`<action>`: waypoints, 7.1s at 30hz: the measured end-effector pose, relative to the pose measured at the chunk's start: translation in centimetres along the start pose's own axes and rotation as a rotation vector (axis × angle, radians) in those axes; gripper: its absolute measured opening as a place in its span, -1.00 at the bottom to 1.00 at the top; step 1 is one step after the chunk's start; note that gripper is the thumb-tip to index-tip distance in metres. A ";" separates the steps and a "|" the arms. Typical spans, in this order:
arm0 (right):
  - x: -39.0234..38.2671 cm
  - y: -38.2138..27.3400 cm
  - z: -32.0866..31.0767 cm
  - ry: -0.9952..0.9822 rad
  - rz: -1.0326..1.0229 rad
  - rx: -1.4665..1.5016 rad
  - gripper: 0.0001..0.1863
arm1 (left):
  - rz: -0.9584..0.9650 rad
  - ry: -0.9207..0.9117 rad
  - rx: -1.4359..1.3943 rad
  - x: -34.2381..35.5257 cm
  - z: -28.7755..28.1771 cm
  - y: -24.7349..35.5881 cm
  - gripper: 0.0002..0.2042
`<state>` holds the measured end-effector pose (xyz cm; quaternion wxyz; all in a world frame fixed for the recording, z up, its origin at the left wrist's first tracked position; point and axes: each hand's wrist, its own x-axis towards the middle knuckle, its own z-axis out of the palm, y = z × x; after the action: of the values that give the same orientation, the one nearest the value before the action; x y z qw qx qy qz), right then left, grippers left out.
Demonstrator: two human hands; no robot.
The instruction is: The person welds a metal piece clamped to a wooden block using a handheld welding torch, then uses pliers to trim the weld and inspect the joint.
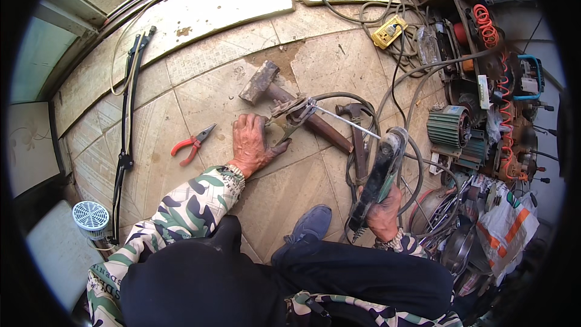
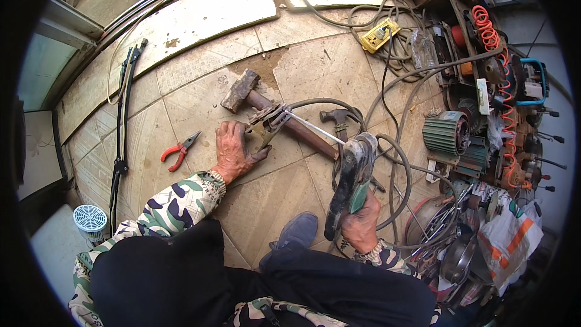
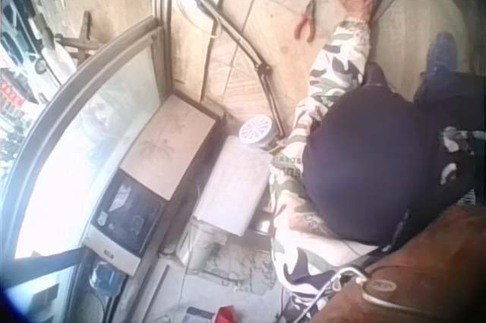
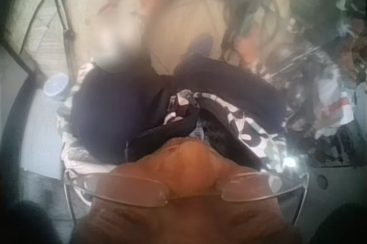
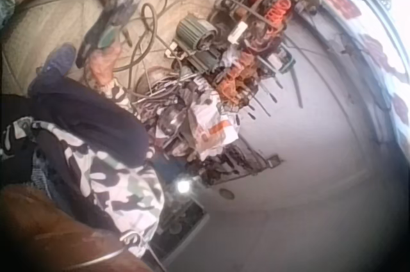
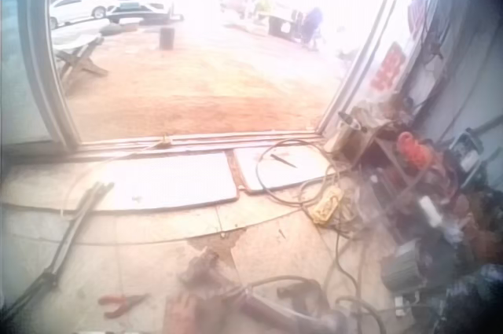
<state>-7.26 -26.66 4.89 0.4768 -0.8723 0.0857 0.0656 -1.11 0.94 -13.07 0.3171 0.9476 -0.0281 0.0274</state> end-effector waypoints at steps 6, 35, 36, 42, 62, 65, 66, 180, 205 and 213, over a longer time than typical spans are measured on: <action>-0.1 -0.2 0.0 -0.014 0.049 0.022 -0.85 | 0.032 0.058 0.017 -0.1 0.4 -0.3 -0.31; 0.1 0.6 0.1 0.079 0.019 -0.030 -0.86 | 0.017 0.045 0.002 0.0 0.1 -0.1 -0.33; 0.0 0.7 0.0 0.072 0.023 -0.054 -0.86 | 0.016 0.045 0.004 0.0 0.0 0.0 -0.33; -0.1 -0.3 -0.1 0.039 0.050 0.038 -0.88 | 0.034 0.050 0.015 0.0 0.3 -0.2 -0.36; 0.1 0.1 -0.4 -0.002 0.042 0.040 -0.59 | 0.052 0.039 0.047 -0.1 0.8 -0.5 -0.35; 0.1 0.0 -0.4 0.005 -0.002 -0.014 -0.61 | 0.047 0.038 0.042 -0.1 0.6 -0.2 -0.35; 0.1 -0.1 -0.3 0.010 -0.011 -0.033 -0.62 | 0.044 0.038 0.039 0.0 0.5 -0.2 -0.35; 7.8 3.2 14.6 -0.456 -0.009 0.231 -0.19 | -0.248 -0.265 -0.541 0.5 -2.7 0.7 -0.42; 6.9 3.0 19.5 -0.272 0.133 0.131 -0.58 | -0.243 -0.199 -0.326 -4.0 -9.5 -2.4 -0.43; 5.2 2.4 21.0 -0.139 0.073 0.201 -0.64 | -0.280 -0.154 0.291 -7.1 -13.9 -8.3 -0.39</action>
<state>-3.37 -10.69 -9.40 0.5640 -0.8098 0.0905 0.1344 -8.08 16.15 -7.49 0.1744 0.9774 0.0837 -0.0856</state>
